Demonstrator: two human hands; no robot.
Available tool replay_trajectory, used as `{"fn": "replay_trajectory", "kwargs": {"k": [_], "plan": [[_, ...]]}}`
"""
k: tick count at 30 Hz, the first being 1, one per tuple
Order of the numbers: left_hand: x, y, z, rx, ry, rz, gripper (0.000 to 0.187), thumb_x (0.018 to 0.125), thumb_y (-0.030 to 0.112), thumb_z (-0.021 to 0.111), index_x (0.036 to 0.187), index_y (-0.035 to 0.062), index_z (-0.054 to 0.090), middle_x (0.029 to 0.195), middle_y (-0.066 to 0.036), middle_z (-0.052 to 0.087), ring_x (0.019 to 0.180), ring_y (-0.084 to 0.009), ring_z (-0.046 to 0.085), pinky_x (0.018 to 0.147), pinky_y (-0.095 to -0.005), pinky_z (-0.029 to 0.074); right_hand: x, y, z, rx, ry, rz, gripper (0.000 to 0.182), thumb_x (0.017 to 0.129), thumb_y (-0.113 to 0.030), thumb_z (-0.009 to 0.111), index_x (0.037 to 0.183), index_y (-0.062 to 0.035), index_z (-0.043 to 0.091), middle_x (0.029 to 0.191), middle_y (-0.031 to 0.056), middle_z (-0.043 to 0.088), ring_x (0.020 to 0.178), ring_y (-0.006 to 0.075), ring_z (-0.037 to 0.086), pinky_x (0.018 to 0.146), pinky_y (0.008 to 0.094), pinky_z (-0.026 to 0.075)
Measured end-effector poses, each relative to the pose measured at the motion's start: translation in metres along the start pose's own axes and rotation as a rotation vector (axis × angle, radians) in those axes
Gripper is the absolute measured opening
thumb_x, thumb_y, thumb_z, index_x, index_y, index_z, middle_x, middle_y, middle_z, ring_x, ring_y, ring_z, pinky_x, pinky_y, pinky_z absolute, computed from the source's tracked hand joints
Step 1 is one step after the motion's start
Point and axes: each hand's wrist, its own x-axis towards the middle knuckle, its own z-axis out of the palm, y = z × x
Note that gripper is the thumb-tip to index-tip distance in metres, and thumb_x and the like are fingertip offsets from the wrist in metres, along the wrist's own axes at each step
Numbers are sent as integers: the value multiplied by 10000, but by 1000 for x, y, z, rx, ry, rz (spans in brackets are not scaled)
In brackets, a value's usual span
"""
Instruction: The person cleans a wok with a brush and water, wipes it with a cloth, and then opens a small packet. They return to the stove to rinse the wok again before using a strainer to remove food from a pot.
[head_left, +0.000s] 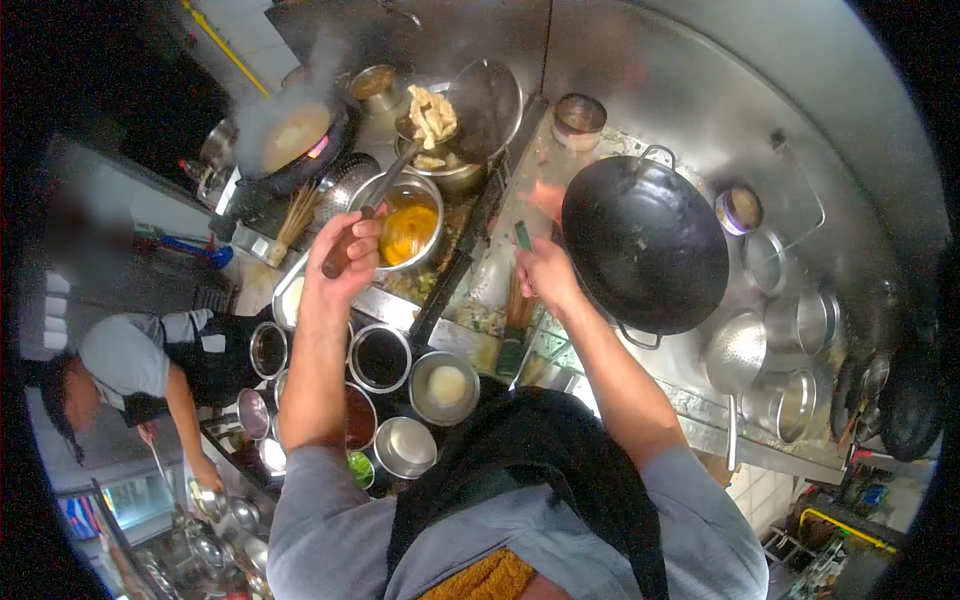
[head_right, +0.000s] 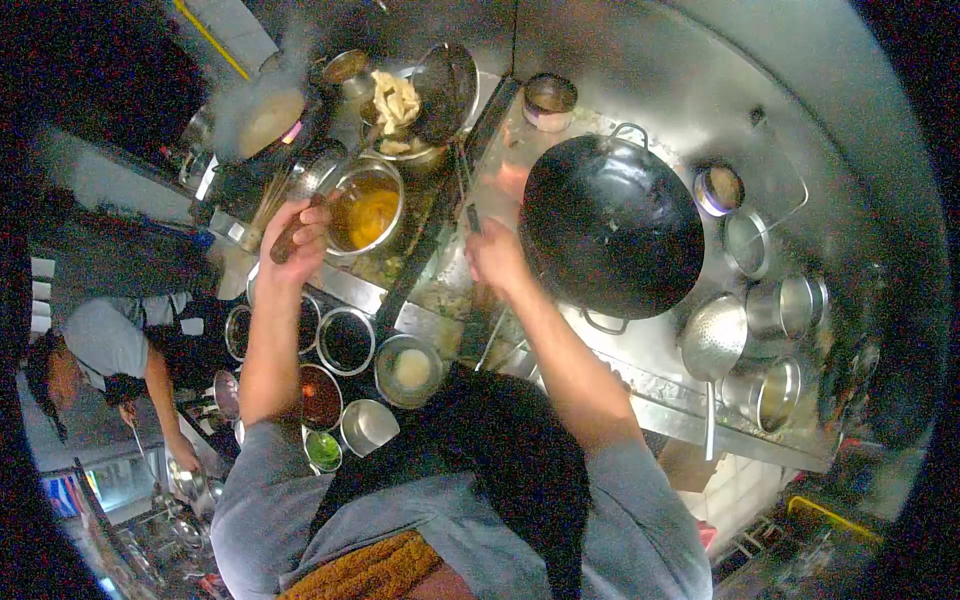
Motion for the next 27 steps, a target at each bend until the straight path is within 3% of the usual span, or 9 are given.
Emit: {"fn": "replay_trajectory", "kwargs": {"k": [2,6,9,12,17,19,24,26,27], "plan": [[-1,-2,5,51,81,10,287,934,144,531,1168,-22,522,739,-6,547,513,-114,520,396,-230,412,7,-1,6,380,-123,35,247,941,-133,548,1162,-25,571,661,5,514,471,103,456,426,283,371],[4,-17,0,376,278,109,236,923,137,538,1137,40,521,728,-12,557,499,-112,531,369,-239,415,21,-1,11,533,-249,98,271,938,-111,548,1199,-39,552,651,-9,503,461,110,428,439,279,378],[9,-39,8,780,484,183,480,882,122,570,1342,42,462,690,-20,558,455,-130,502,385,-254,426,25,-1,13,624,-319,147,273,944,-105,538,1209,-40,548,660,-10,509,476,104,437,449,270,386],[14,-44,-12,1024,431,154,624,851,97,574,1441,20,386,688,-16,554,459,-120,496,387,-256,424,27,-3,14,665,-334,207,329,953,-93,528,1281,-71,505,667,-24,493,508,87,433,440,251,376],[9,-47,-18,1555,549,199,739,791,104,594,1478,-17,346,968,-136,673,745,-218,653,692,-308,537,35,6,8,711,-243,284,648,960,-94,514,1517,-164,191,707,-13,503,489,83,414,416,243,352],[11,-47,-42,1903,552,507,725,793,114,593,1469,-15,364,1177,-208,640,1032,-284,639,921,-339,486,37,10,7,682,-283,249,669,963,-94,508,1527,-159,155,700,-10,495,483,85,408,414,242,345],[-1,-43,-3,1775,650,361,709,805,101,579,1472,-3,365,1225,-228,617,1133,-313,598,989,-358,446,33,14,8,704,-309,214,684,966,-83,503,1535,-146,129,679,-3,472,467,95,392,408,242,321],[-3,-38,-5,1754,668,337,707,805,91,574,1474,1,362,1223,-223,621,1122,-310,605,981,-357,452,28,14,10,751,-223,194,441,927,-79,517,1332,-135,351,658,-17,480,447,81,375,384,249,285],[-4,-36,-9,1693,639,386,699,818,69,566,1477,-12,348,1033,-162,629,894,-244,613,799,-337,487,26,12,9,747,-227,195,441,927,-79,517,1332,-135,351,658,-17,480,447,81,375,384,249,285]]}}
